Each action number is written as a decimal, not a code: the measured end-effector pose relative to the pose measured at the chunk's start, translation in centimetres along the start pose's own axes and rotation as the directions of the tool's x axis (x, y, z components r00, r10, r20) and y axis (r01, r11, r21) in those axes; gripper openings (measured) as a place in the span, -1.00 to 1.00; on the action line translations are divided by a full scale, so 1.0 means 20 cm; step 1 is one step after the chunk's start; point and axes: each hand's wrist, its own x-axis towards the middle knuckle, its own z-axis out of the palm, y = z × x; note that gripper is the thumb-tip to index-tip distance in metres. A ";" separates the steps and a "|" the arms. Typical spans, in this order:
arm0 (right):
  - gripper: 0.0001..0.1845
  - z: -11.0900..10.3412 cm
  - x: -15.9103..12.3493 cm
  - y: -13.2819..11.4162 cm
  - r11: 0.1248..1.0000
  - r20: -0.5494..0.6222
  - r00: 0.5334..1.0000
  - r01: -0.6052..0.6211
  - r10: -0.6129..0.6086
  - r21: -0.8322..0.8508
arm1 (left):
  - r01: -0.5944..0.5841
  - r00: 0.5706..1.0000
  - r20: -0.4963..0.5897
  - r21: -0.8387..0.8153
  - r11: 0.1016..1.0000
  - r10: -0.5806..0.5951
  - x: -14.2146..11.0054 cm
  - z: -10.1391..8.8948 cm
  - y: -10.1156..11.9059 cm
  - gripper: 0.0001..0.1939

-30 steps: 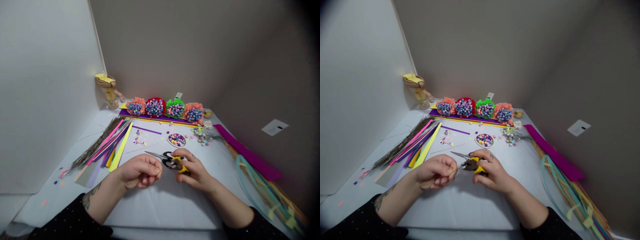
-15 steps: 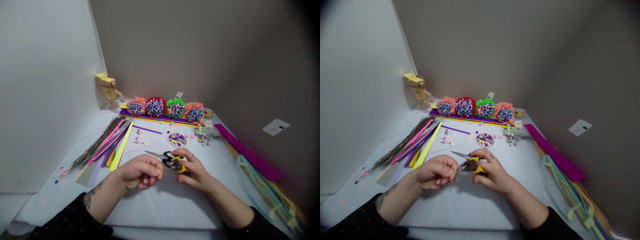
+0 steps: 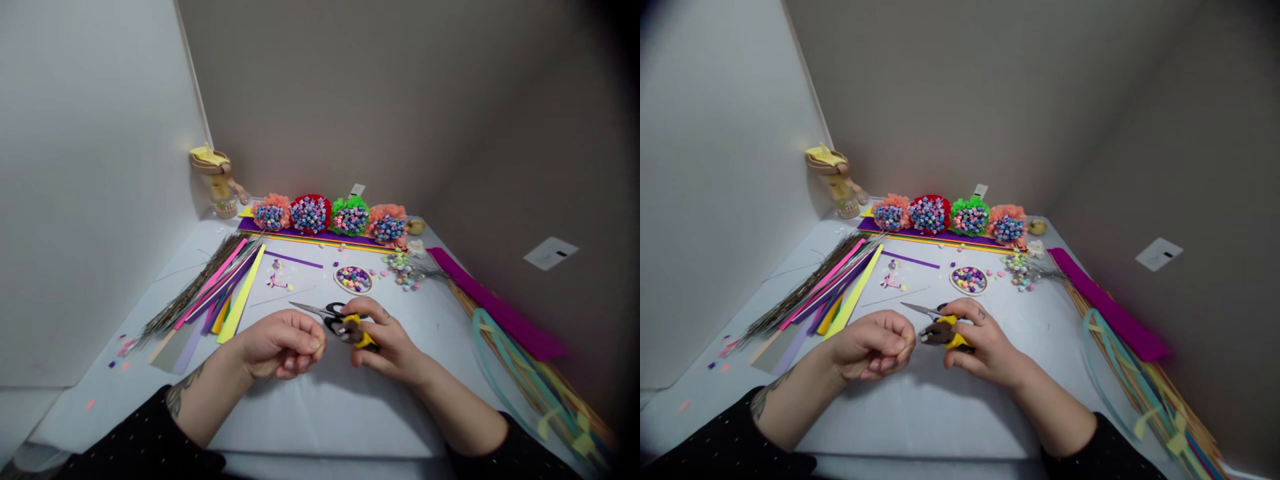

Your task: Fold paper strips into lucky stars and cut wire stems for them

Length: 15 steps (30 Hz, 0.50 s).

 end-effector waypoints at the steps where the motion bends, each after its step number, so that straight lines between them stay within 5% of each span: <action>1: -0.63 0.00 0.00 0.00 1.000 -0.001 1.000 0.001 -0.001 0.005 | 0.000 1.000 0.000 0.001 1.000 0.000 0.00 0.00 0.00 -0.88; 15: -0.53 0.00 -0.01 0.00 1.000 0.035 0.999 -0.014 0.014 0.006 | -0.009 1.000 -0.025 0.042 0.999 0.010 0.00 -0.01 0.00 -0.82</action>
